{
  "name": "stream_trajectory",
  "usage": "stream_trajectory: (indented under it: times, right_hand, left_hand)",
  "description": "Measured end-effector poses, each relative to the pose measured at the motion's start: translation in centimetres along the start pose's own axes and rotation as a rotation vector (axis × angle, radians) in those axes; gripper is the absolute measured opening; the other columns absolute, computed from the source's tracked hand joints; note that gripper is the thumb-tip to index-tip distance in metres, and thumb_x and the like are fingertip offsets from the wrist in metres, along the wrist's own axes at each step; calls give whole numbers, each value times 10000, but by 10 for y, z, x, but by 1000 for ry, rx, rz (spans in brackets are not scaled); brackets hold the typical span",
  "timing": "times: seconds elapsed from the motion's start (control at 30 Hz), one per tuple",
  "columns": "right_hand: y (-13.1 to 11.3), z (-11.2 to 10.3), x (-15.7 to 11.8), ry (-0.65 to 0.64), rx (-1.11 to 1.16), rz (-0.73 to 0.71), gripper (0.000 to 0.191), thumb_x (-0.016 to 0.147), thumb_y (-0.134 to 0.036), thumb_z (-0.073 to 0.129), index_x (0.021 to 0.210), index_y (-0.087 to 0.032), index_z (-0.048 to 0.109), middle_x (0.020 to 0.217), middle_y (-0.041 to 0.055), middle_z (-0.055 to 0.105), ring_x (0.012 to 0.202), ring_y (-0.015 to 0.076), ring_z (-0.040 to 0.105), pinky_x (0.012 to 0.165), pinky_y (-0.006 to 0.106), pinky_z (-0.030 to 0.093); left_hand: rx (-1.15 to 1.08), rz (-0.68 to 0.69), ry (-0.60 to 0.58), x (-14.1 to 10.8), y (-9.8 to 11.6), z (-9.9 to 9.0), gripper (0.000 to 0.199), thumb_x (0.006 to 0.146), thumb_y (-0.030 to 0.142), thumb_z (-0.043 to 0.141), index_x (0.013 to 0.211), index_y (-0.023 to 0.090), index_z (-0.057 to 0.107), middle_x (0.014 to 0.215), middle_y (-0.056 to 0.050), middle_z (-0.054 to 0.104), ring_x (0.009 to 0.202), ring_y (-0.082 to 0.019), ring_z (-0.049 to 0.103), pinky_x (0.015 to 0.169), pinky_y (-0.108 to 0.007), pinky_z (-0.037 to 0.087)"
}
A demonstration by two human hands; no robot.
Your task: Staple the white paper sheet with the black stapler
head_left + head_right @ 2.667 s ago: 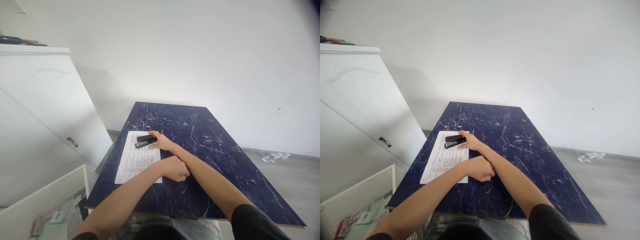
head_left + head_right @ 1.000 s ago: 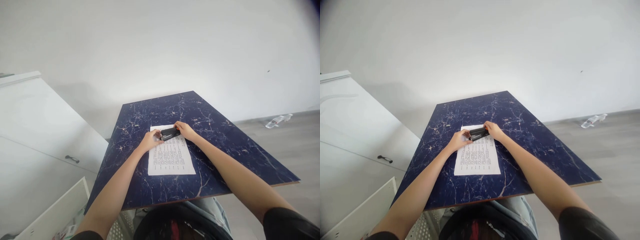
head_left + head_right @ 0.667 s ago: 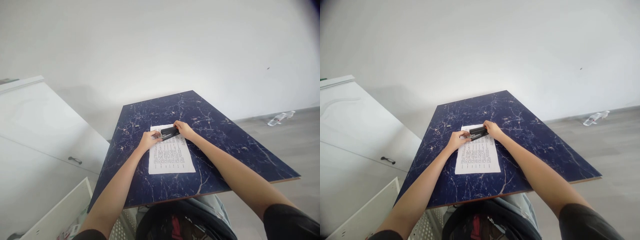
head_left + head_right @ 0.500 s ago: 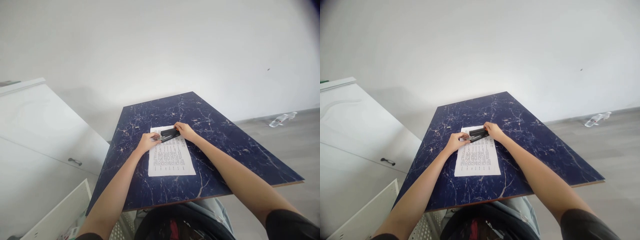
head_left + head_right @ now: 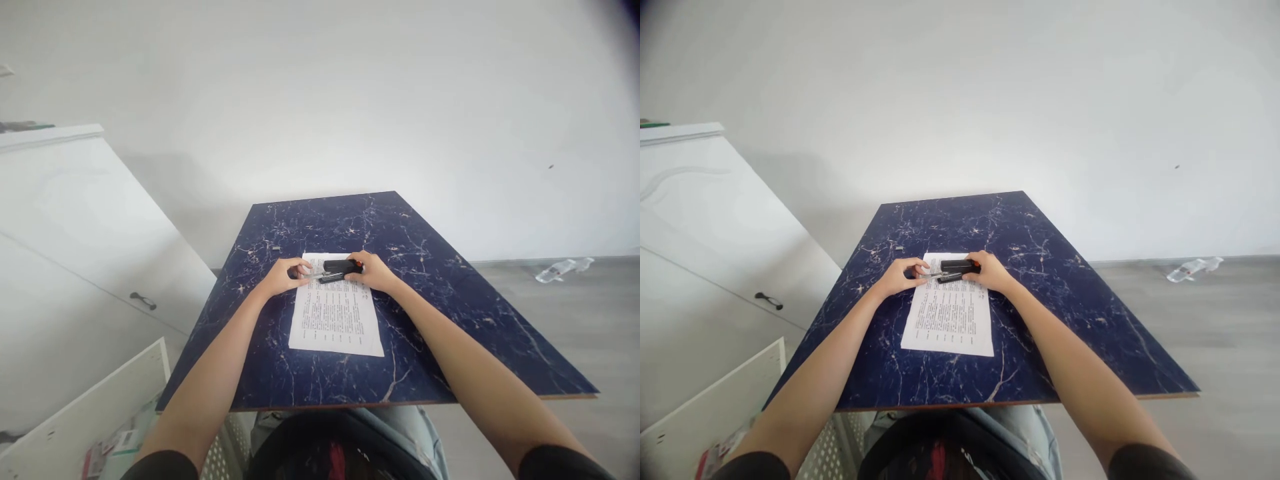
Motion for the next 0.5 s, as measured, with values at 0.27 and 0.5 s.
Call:
stream_trajectory:
  times: [0.27,0.5]
  right_hand:
    - [-30,-30,-7,363,33,-132,192,836,-276,750,1016,-216,723,978,51,710,861,211,661,807,357,537]
    - [-54,-30,-15,512,-104,-436,354,896,-64,601,1123,-295,744,1103,72,708,1067,249,675,917,445,589]
  left_hand:
    - [-594,-218,503,9,-5,21,302,784,285,804,1044,171,702,1101,-97,705,1035,-211,672,960,-363,539]
    - [-1494,-410,471,13,-3,60,104,908,155,641,982,88,671,1070,-175,720,1080,-244,706,1050,-375,546]
Point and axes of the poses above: each hand's wrist, its own x-axis towards the middle knuckle, its own z-axis out of the palm, y = z × x, the point moved 5 cm from there along x, towards the middle knuckle
